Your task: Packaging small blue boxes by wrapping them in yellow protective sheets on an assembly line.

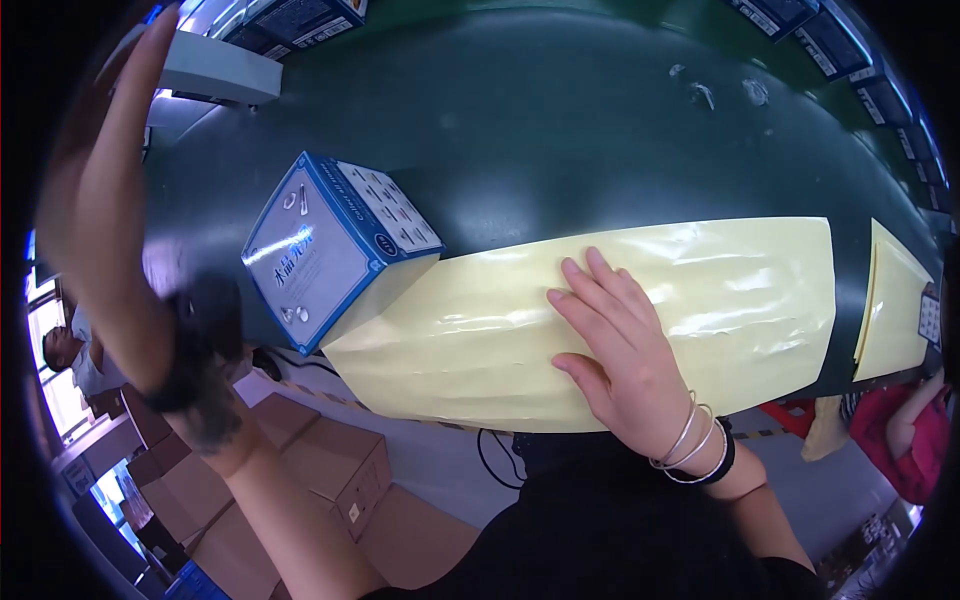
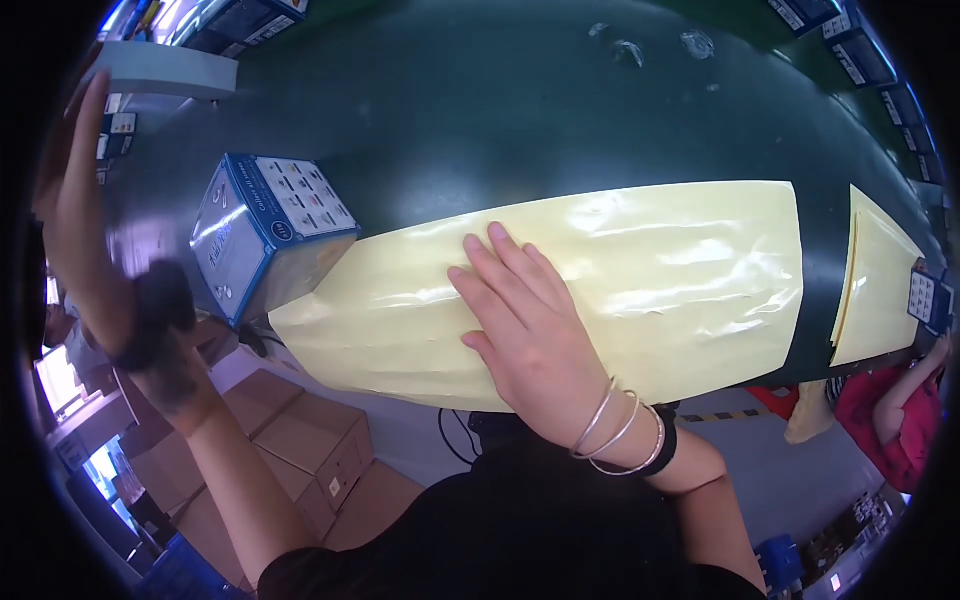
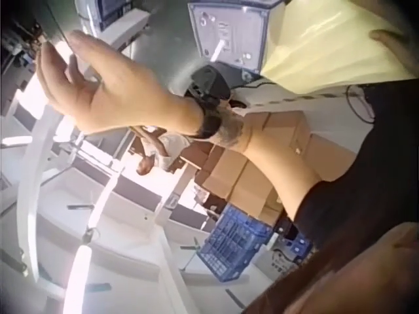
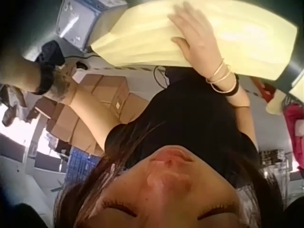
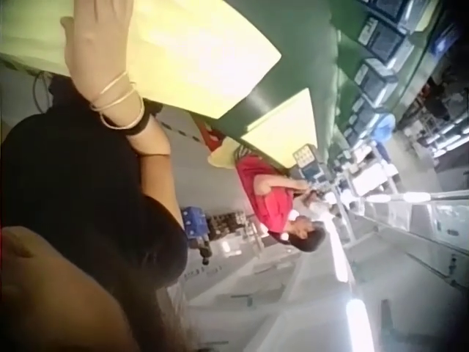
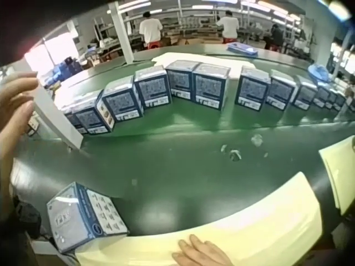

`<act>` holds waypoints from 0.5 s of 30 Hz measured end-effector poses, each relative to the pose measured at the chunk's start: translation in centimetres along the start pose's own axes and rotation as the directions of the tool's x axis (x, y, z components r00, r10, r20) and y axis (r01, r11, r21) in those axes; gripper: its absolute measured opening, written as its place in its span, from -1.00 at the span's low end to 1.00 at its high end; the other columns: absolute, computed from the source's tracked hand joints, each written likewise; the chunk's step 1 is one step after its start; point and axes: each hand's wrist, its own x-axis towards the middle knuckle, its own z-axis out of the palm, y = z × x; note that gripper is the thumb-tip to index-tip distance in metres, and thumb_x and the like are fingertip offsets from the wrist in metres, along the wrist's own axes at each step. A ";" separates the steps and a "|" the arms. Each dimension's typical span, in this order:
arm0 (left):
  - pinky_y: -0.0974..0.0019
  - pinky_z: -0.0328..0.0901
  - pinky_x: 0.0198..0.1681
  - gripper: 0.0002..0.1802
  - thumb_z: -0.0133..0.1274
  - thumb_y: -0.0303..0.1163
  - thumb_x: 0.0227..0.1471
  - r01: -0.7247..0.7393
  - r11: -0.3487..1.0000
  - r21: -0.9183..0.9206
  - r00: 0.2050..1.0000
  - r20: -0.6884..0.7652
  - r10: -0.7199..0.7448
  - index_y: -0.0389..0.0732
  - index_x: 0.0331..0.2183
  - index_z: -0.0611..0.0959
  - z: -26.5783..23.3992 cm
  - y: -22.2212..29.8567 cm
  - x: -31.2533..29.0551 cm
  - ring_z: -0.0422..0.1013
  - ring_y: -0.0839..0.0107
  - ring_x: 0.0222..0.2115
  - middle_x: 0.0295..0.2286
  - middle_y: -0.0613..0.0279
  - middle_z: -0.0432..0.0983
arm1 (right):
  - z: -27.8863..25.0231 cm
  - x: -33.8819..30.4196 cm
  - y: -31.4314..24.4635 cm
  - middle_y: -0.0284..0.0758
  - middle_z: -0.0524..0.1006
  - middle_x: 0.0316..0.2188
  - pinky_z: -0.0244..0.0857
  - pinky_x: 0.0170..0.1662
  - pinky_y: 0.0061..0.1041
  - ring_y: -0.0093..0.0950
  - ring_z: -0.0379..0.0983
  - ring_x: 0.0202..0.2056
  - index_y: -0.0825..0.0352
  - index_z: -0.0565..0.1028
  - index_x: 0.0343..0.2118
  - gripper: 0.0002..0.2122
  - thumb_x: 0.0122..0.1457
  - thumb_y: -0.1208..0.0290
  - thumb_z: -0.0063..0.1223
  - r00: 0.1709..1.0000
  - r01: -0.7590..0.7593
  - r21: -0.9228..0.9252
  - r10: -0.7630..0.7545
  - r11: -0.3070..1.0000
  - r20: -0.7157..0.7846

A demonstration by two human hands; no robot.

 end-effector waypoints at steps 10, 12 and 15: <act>0.04 0.33 0.04 -0.69 0.20 -0.56 -0.15 0.296 0.709 -0.640 0.938 0.334 -0.090 -0.34 -0.24 0.64 2.0 21.6 -12.4 0.46 0.04 -0.06 -0.12 -0.02 0.52 | 0.5 -0.8 0.5 -0.09 0.46 0.01 0.30 0.04 -0.27 -0.19 0.43 -0.05 0.39 0.46 0.00 -0.47 -0.11 0.44 0.33 0.988 0.075 -0.094 -0.086 0.993 -0.128; 0.03 0.33 0.05 -0.70 0.19 -0.57 -0.15 0.272 0.712 -0.647 0.947 0.310 -0.081 -0.34 -0.25 0.65 2.6 22.2 -12.9 0.46 0.03 -0.06 -0.14 -0.01 0.53 | 0.8 -1.0 1.0 -0.10 0.48 -0.02 0.30 0.03 -0.27 -0.20 0.44 -0.07 0.40 0.47 -0.01 -0.48 -0.11 0.44 0.33 0.984 0.083 -0.112 -0.099 0.990 -0.146; 0.02 0.33 0.05 -0.73 0.17 -0.59 -0.14 0.222 0.727 -0.650 0.963 0.265 -0.057 -0.35 -0.27 0.65 2.8 22.3 -13.3 0.46 0.03 -0.06 -0.17 0.00 0.55 | 1.1 -1.2 1.4 -0.12 0.52 -0.08 0.32 0.00 -0.27 -0.23 0.46 -0.10 0.40 0.50 -0.05 -0.51 -0.12 0.44 0.33 0.974 0.102 -0.139 -0.128 0.985 -0.188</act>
